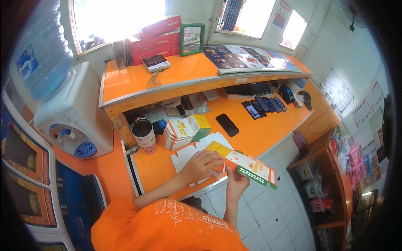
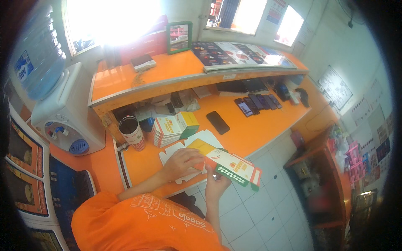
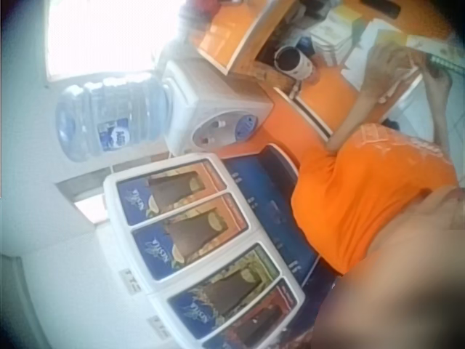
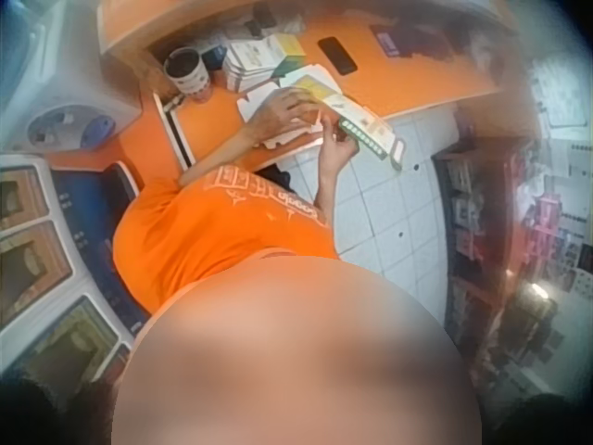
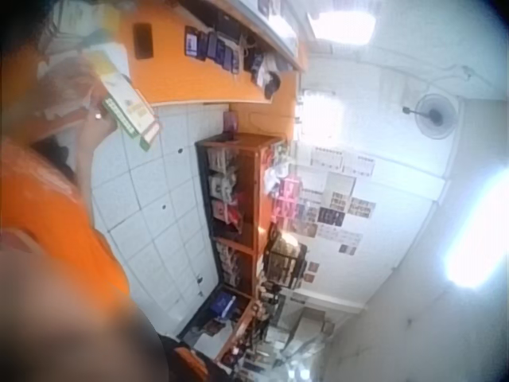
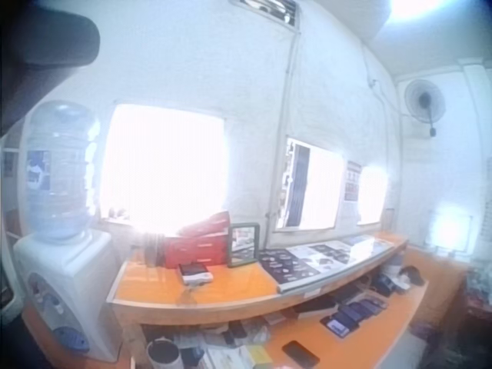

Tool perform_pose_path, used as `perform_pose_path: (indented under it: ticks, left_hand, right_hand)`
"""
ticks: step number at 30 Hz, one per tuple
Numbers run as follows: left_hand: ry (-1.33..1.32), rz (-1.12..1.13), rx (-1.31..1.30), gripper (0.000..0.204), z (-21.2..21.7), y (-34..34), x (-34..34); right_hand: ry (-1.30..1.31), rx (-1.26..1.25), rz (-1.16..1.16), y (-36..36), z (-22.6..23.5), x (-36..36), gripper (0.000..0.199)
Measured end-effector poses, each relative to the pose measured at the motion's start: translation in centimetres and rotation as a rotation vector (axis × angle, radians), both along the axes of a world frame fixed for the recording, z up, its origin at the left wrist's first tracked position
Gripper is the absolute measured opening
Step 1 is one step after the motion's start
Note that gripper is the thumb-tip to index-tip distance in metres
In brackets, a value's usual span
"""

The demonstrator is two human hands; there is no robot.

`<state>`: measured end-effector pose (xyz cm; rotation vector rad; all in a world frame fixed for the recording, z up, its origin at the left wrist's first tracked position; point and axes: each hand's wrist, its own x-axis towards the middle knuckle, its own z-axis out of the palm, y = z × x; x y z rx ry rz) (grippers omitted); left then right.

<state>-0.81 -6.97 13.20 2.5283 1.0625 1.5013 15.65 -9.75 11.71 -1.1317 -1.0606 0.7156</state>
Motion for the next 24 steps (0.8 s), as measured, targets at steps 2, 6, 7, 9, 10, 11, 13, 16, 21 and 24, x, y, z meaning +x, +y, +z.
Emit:
perform_pose_path:
  ticks: [2, 6, 7, 9, 10, 11, 13, 16, 21, 24]
  left_hand:
    - [0.001, -0.021, -0.046, 0.027, -0.1, 0.0, -0.3]
    - [-0.125, -0.104, -0.359, 0.028, -0.2, -0.3, -0.5]
    - [-0.176, -0.114, -0.475, 0.028, -0.1, -0.4, -0.4]
    - [-0.15, -0.076, -0.465, 0.03, 0.0, -0.5, -0.2]
    - [-0.133, -0.047, -0.462, 0.03, 0.1, -0.5, -0.1]
    - [-0.13, -0.035, -0.403, 0.032, 0.2, -0.3, 0.1]
    - [-0.118, 0.009, -0.289, 0.035, 0.4, 0.0, 0.3]
    - [0.156, 0.013, -0.107, 0.041, 0.3, 0.5, 0.1]
    - [0.091, -0.122, -0.254, 0.047, -0.2, 0.5, -0.4]
    - [0.074, -0.141, -0.269, 0.047, -0.7, 0.2, -0.5]
  right_hand:
    - [-0.062, 0.014, -0.055, 0.0, 0.5, -0.2, 0.015]
    - [-0.565, 0.168, -0.176, -0.4, 2.0, -0.1, 0.014]
    - [-0.67, 0.201, -0.21, -0.5, 2.4, -0.1, 0.013]
    - [-0.84, 0.258, -0.277, -0.6, 2.8, -0.3, 0.013]
    - [-0.769, 0.235, -0.261, -0.6, 2.9, -0.4, 0.013]
    - [-0.684, 0.186, -0.234, -0.7, 3.0, -0.4, 0.013]
    - [-0.516, 0.078, -0.166, -0.8, 3.1, -0.4, 0.014]
    - [-0.268, -0.047, -0.038, -0.9, 3.0, -0.3, 0.015]
    - [-0.3, -0.005, 0.057, -1.3, 3.1, -0.2, 0.011]
    - [-0.327, 0.007, 0.068, -1.3, 3.5, -0.4, 0.011]
